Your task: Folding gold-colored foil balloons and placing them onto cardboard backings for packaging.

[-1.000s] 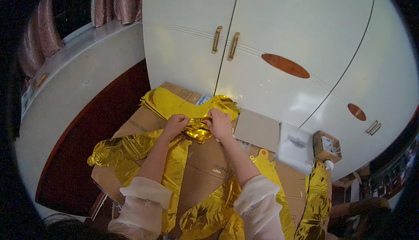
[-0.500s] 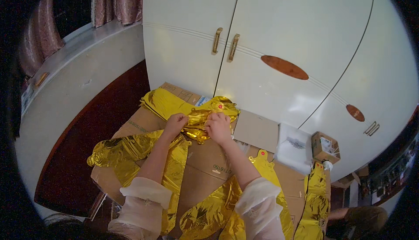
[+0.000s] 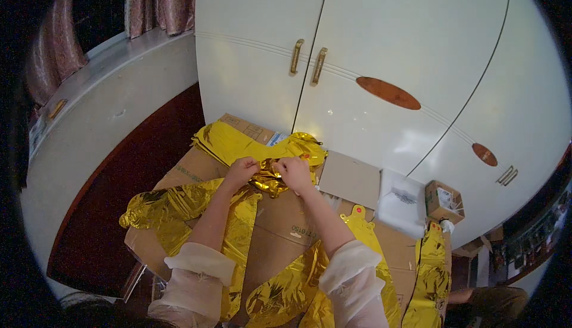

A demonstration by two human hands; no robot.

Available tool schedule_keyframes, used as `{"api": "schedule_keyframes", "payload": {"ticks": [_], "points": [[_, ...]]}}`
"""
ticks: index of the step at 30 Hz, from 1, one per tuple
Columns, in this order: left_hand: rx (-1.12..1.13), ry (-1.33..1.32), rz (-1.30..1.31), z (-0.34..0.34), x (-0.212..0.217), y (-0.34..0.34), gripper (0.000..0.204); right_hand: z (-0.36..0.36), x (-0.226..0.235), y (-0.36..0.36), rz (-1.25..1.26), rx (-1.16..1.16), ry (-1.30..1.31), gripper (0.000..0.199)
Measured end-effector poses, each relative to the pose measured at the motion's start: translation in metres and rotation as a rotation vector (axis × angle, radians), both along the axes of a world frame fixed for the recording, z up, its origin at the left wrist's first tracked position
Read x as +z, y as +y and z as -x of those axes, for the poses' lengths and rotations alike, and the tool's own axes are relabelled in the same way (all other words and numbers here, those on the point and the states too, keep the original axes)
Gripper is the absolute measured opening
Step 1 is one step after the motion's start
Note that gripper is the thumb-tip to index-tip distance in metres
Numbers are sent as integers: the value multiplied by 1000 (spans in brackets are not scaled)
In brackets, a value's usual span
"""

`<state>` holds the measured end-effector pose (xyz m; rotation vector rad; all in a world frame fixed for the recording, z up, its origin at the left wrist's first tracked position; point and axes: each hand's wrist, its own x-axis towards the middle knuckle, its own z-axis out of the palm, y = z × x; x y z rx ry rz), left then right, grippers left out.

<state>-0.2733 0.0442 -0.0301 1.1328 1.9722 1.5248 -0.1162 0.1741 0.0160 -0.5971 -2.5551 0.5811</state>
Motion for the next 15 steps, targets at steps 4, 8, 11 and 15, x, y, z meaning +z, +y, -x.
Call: {"api": "schedule_keyframes", "payload": {"ticks": [4,8,11,15], "points": [[-41,-107,-34,2,-4,6,28,-1,-10,10,35,98,89,19],[-97,-113,-18,-2,2,3,36,0,-12,10,63,53,63,16],[-112,-31,-31,-2,-1,3,41,2,-8,5,40,15,55,22],[-122,-46,-59,1,-6,6,43,2,0,-3,103,-49,4,33]]}}
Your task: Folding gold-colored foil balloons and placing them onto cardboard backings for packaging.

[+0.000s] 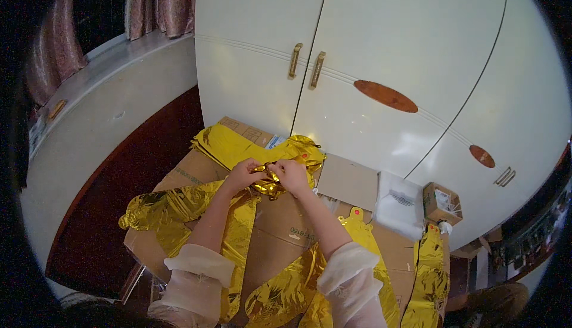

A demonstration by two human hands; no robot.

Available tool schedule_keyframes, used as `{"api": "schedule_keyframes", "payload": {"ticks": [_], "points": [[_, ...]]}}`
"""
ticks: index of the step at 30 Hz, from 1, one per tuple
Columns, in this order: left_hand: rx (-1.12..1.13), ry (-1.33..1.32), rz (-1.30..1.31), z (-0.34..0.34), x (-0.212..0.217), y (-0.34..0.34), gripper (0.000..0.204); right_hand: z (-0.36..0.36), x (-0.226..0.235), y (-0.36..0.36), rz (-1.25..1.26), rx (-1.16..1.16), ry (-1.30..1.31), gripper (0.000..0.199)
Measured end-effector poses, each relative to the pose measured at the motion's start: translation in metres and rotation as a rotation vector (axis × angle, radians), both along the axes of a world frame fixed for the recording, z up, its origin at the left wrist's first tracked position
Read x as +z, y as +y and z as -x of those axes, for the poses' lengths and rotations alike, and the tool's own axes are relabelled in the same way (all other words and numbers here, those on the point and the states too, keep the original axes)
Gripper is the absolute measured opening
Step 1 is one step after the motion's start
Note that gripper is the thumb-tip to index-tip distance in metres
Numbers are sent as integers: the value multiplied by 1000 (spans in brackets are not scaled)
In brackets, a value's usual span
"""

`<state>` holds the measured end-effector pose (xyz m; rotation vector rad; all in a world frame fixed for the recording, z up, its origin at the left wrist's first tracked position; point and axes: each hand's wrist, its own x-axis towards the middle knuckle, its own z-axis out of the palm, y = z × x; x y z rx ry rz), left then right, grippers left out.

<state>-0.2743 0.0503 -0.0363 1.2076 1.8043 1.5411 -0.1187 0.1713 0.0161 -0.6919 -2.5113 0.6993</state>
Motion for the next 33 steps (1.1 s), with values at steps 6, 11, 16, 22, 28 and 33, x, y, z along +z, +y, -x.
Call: {"api": "schedule_keyframes", "payload": {"ticks": [6,11,16,22,28,33], "points": [[54,118,-11,-3,-4,1,33,-4,1,-5,-214,31,77,24],[168,218,73,-8,10,-5,28,-11,-1,-16,-663,196,76,23],[205,232,-11,-8,7,-2,26,-11,-30,-9,-466,208,-187,50],[444,346,-184,-18,38,-11,21,-9,-27,8,-280,93,-536,96],[661,534,-366,-11,94,-27,13,-1,-18,11,-208,63,-714,100],[715,629,-568,14,183,-54,18,-4,5,-5,-168,100,-683,100]]}}
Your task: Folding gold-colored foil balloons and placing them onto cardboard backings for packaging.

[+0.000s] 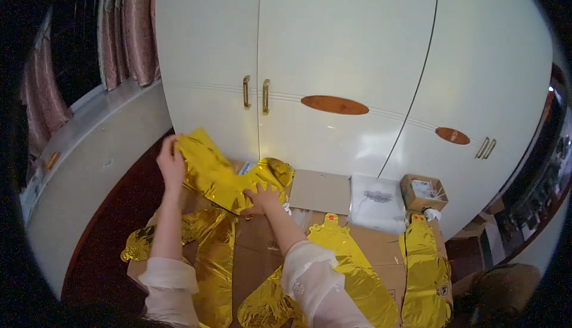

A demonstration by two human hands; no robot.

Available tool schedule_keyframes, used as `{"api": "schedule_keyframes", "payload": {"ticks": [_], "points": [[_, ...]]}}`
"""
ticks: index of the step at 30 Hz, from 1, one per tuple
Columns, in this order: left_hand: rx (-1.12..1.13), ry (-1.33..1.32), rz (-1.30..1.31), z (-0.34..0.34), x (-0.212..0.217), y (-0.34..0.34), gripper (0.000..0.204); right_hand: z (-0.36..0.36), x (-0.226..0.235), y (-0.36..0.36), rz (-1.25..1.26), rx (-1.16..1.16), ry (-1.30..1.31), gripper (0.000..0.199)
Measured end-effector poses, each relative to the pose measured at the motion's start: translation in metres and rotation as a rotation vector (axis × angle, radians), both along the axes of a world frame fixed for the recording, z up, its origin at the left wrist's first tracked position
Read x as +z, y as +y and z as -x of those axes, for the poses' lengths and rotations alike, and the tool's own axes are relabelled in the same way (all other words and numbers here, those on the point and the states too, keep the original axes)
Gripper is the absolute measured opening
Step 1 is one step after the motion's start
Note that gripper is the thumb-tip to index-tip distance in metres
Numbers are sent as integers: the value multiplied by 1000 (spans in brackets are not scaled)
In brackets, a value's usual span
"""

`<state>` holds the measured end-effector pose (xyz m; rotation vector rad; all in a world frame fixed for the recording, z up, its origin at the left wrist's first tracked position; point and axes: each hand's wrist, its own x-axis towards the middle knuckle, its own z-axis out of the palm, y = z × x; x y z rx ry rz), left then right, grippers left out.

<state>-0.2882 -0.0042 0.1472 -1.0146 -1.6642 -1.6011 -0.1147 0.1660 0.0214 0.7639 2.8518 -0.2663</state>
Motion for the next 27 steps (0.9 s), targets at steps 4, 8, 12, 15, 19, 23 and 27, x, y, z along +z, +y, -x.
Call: {"api": "schedule_keyframes", "payload": {"ticks": [4,8,12,15,19,23,27], "points": [[-203,13,-181,4,94,-32,18,-7,-7,9,-36,-37,35,105],[-17,132,152,-39,138,-65,15,-13,-11,-20,1,-15,465,119],[58,371,383,-74,125,-74,14,-58,37,-114,283,247,854,128],[-32,409,529,-127,113,-74,17,-104,54,-172,490,243,1059,129],[-256,313,643,-186,119,-77,19,-163,63,-198,397,-2,1190,120],[-498,253,651,-215,140,-61,18,-243,89,-160,211,-258,1194,63],[-636,234,687,-238,143,-27,18,-319,109,-121,147,-186,1221,63]]}}
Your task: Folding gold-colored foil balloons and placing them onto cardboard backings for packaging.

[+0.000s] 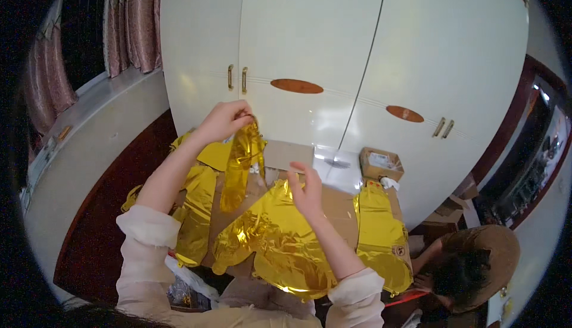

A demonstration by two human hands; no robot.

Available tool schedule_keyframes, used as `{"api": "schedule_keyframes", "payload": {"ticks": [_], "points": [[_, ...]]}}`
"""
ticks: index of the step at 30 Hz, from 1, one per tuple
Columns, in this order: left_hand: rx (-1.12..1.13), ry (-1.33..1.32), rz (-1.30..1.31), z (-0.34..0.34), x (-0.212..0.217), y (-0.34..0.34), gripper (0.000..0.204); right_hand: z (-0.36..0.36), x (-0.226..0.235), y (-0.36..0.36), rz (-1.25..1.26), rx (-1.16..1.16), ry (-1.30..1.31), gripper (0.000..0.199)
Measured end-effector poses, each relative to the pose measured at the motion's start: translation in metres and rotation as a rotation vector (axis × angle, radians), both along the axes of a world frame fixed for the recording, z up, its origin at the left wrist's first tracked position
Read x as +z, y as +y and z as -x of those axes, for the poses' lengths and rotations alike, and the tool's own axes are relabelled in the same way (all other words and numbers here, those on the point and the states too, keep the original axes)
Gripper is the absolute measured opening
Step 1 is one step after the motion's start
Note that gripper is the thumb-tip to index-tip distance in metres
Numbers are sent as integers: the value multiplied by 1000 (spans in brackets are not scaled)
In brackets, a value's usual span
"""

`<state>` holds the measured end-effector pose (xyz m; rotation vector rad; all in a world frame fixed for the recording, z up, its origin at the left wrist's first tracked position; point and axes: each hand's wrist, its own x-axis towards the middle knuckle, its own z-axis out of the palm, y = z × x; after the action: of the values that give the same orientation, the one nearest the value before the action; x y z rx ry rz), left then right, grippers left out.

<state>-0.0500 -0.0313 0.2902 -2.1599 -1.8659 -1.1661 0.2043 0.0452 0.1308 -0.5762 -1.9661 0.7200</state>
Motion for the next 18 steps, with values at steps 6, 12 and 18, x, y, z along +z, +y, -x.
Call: {"api": "schedule_keyframes", "payload": {"ticks": [6,12,18], "points": [[-96,171,-97,-82,11,33,16,-23,30,-43,-110,-146,37,114],[-282,366,-348,-112,34,18,17,-75,33,5,-115,-419,112,23],[-195,762,-361,-93,-57,-69,14,-153,42,-83,-783,-439,-72,17]]}}
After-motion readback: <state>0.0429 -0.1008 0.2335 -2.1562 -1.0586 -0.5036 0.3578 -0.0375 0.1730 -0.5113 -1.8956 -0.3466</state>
